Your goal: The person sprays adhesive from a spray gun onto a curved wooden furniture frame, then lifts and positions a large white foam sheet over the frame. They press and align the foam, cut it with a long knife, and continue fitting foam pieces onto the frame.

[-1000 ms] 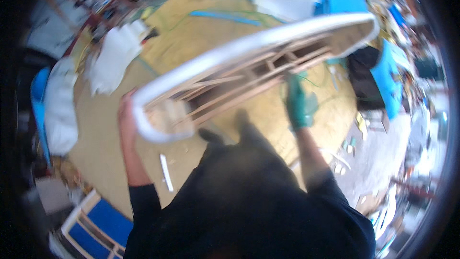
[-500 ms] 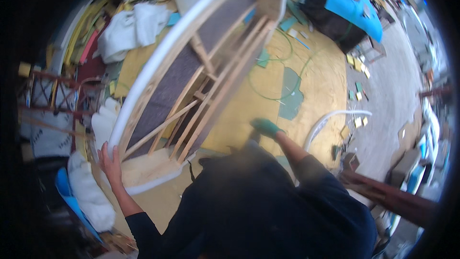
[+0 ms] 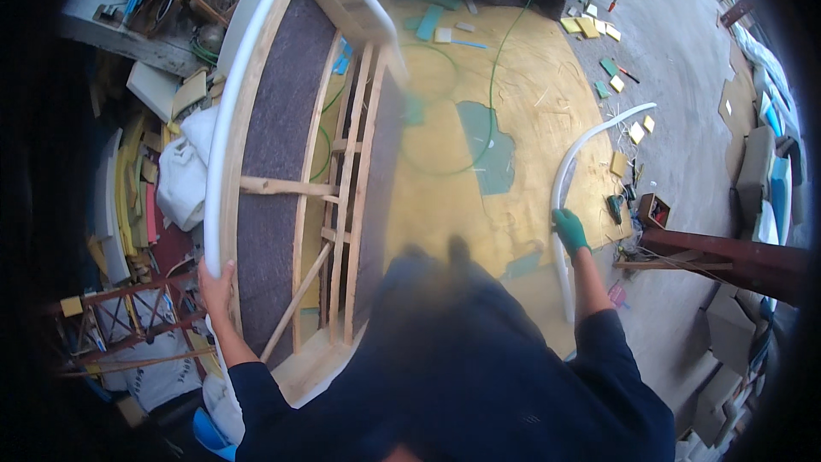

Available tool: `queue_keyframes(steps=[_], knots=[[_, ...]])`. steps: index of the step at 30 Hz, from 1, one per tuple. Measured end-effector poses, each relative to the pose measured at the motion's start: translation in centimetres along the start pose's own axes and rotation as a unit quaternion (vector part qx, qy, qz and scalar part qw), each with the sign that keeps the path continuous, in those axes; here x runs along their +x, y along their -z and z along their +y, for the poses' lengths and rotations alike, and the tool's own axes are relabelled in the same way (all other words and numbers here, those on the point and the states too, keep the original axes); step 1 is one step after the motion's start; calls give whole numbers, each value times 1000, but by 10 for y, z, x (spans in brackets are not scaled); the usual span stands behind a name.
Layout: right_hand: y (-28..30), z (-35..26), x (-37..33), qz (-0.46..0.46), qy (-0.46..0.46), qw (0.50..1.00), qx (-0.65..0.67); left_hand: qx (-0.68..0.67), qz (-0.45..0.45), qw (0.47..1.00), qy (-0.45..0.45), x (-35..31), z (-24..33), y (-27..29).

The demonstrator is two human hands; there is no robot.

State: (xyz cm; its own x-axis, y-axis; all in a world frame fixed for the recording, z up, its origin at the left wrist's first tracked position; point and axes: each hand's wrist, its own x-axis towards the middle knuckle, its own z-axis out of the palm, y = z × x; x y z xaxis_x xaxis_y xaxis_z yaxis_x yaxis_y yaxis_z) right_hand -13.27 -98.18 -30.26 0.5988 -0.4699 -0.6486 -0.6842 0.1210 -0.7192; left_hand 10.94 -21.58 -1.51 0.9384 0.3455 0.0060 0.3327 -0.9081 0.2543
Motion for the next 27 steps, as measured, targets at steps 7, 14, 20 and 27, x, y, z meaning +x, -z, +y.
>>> queue_keyframes(steps=[7,14,20,27], knots=[[-62,1,-29,-97,-50,990,-94,-11,11,1000,-8,51,66,-14],[-81,-62,31,-107,-61,989,-84,-42,0,998,-52,116,145,-31],[-59,-119,103,-49,-44,998,-14,32,-35,999,12,140,172,-29],[-60,-167,177,-152,-53,986,-39,-24,-46,997,56,132,170,-25]])
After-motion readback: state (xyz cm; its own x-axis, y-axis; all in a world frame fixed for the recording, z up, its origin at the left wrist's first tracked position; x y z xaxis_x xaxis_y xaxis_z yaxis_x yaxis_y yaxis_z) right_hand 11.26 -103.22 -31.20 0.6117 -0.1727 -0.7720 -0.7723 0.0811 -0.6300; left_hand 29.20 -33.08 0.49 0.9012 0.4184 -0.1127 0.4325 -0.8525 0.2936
